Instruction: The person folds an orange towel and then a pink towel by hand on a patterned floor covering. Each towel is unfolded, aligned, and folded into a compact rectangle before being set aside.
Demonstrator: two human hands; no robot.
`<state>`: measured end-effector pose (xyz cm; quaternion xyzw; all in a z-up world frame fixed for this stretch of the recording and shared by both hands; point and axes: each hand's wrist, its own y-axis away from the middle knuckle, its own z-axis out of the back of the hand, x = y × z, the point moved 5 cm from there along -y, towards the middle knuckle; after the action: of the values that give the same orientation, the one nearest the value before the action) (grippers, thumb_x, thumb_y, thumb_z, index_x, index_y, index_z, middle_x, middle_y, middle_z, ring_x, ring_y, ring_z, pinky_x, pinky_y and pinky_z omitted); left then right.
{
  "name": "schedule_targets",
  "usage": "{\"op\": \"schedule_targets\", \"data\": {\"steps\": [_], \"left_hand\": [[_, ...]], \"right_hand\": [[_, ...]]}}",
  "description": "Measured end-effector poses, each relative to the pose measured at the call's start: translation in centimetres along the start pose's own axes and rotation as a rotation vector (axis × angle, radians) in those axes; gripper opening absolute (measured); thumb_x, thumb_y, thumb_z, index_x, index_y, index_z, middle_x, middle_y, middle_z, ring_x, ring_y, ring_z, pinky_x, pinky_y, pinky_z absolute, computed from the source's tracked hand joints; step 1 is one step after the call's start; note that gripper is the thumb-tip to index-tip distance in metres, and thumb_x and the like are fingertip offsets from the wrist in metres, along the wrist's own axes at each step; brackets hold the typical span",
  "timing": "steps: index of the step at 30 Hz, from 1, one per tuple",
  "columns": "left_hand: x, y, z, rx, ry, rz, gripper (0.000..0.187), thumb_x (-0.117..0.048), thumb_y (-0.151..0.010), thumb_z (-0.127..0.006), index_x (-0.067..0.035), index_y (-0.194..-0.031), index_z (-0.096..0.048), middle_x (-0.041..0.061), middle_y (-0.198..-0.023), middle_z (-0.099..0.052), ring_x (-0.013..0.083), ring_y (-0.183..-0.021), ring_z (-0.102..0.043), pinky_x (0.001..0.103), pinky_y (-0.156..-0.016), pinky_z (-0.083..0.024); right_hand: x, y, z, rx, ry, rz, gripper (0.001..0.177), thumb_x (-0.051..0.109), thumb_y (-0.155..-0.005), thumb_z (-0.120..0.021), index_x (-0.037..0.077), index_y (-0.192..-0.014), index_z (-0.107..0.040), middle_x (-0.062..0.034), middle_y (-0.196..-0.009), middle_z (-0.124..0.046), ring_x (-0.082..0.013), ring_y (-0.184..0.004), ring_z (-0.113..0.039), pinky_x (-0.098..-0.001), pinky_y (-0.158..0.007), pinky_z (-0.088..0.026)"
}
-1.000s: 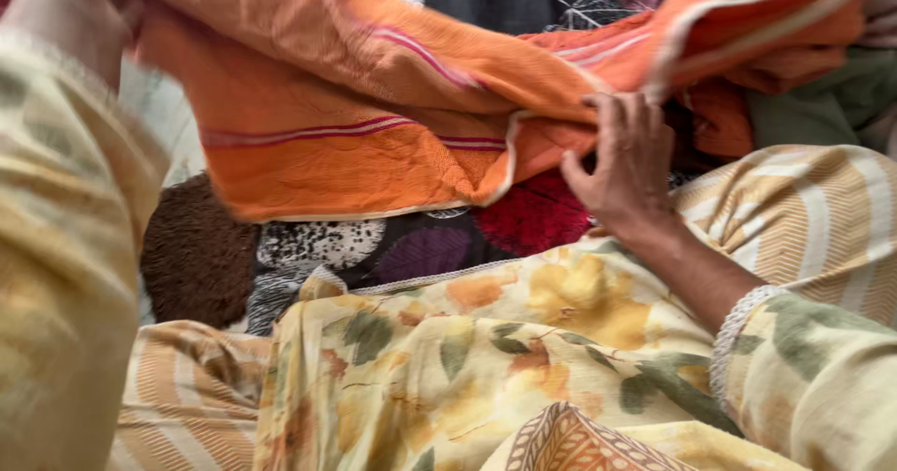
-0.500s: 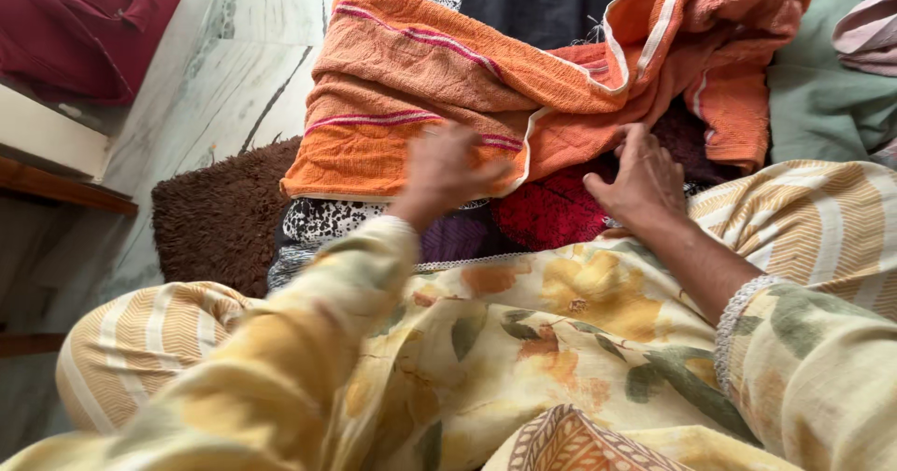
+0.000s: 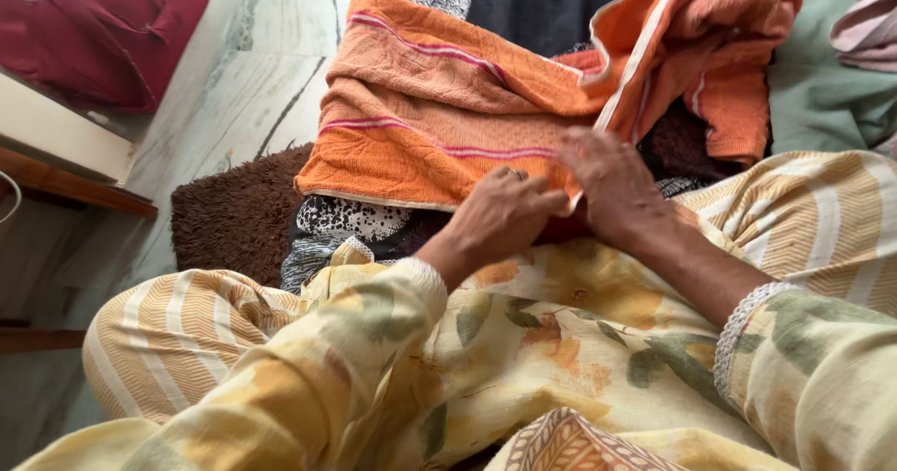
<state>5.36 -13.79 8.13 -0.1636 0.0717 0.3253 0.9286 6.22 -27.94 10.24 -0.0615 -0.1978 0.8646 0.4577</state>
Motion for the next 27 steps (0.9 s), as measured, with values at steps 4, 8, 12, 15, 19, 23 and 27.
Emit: {"op": "schedule_targets", "data": {"steps": [4, 8, 12, 15, 19, 23, 27], "left_hand": [[-1.7, 3.0, 3.3, -0.247, 0.033, -0.035, 0.023, -0.027, -0.074, -0.066, -0.013, -0.092, -0.065, 0.007, -0.086, -0.067, 0.0303, -0.081, -0.068, 0.045, -0.075, -0.051], [-0.5, 6.2, 3.8, -0.15, 0.123, 0.139, 0.018, -0.024, -0.095, -0.061, -0.011, -0.083, -0.064, 0.012, -0.076, -0.066, 0.0342, -0.074, -0.066, 0.048, -0.077, -0.051], [1.7, 8.7, 3.4, 0.0, 0.185, 0.25, 0.028, -0.026, -0.093, -0.057, -0.006, -0.075, -0.064, 0.017, -0.076, -0.068, 0.0373, -0.077, -0.067, 0.052, -0.074, -0.052], [4.6, 9.7, 2.3, 0.205, 0.169, 0.474, 0.031, -0.027, -0.092, -0.054, -0.005, -0.075, -0.068, 0.019, -0.08, -0.07, 0.0382, -0.079, -0.068, 0.053, -0.077, -0.052], [8.1, 11.6, 1.7, 0.394, 0.104, 0.709, 0.038, -0.032, -0.093, -0.053, -0.003, -0.077, -0.07, 0.023, -0.083, -0.072, 0.039, -0.078, -0.071, 0.052, -0.078, -0.054], [9.9, 12.0, 3.0, 0.467, 0.056, 0.79, 0.034, -0.035, -0.086, -0.061, -0.004, -0.08, -0.072, 0.021, -0.082, -0.073, 0.0373, -0.077, -0.072, 0.049, -0.073, -0.055], [8.2, 10.9, 4.3, 0.633, -0.052, 0.694, 0.043, -0.048, -0.076, -0.074, -0.005, -0.08, -0.076, 0.015, -0.081, -0.075, 0.0294, -0.072, -0.074, 0.043, -0.071, -0.059]], "right_hand": [[-2.2, 0.4, -1.4, 0.342, 0.189, -0.126, 0.036, 0.002, -0.077, -0.068, 0.017, -0.11, -0.073, -0.0038, -0.114, -0.069, -0.0235, -0.118, -0.06, -0.0443, -0.112, -0.036], [-8.2, 0.9, -0.8, 0.626, 0.463, -0.29, 0.027, 0.015, -0.082, -0.067, 0.027, -0.104, -0.078, 0.0007, -0.106, -0.073, -0.0182, -0.119, -0.061, -0.0425, -0.107, -0.037], [-14.0, 1.8, 0.1, 0.655, 0.515, -0.472, 0.03, 0.021, -0.086, -0.066, 0.02, -0.111, -0.081, -0.0053, -0.118, -0.076, -0.0239, -0.126, -0.057, -0.0505, -0.106, -0.032], [-17.1, 2.8, -0.4, 0.698, 0.559, -0.624, 0.034, 0.025, -0.087, -0.067, 0.011, -0.114, -0.084, -0.0097, -0.122, -0.078, -0.0286, -0.137, -0.049, -0.049, -0.114, -0.027], [-18.8, 3.0, -0.5, 0.535, 0.475, -0.71, 0.055, 0.031, -0.08, -0.073, 0.005, -0.128, -0.072, -0.0164, -0.139, -0.063, -0.0363, -0.143, -0.034, -0.0527, -0.117, -0.016], [-16.8, 2.7, 0.8, 0.226, 0.483, -0.474, 0.076, 0.031, -0.066, -0.079, 0.0, -0.134, -0.065, -0.0212, -0.149, -0.05, -0.0442, -0.146, -0.027, -0.0591, -0.119, -0.011], [-12.4, 2.0, 3.4, -0.126, 0.323, -0.203, 0.054, 0.017, -0.092, -0.068, 0.003, -0.144, -0.06, -0.026, -0.151, -0.047, -0.049, -0.149, -0.031, -0.0616, -0.123, -0.025]]}}
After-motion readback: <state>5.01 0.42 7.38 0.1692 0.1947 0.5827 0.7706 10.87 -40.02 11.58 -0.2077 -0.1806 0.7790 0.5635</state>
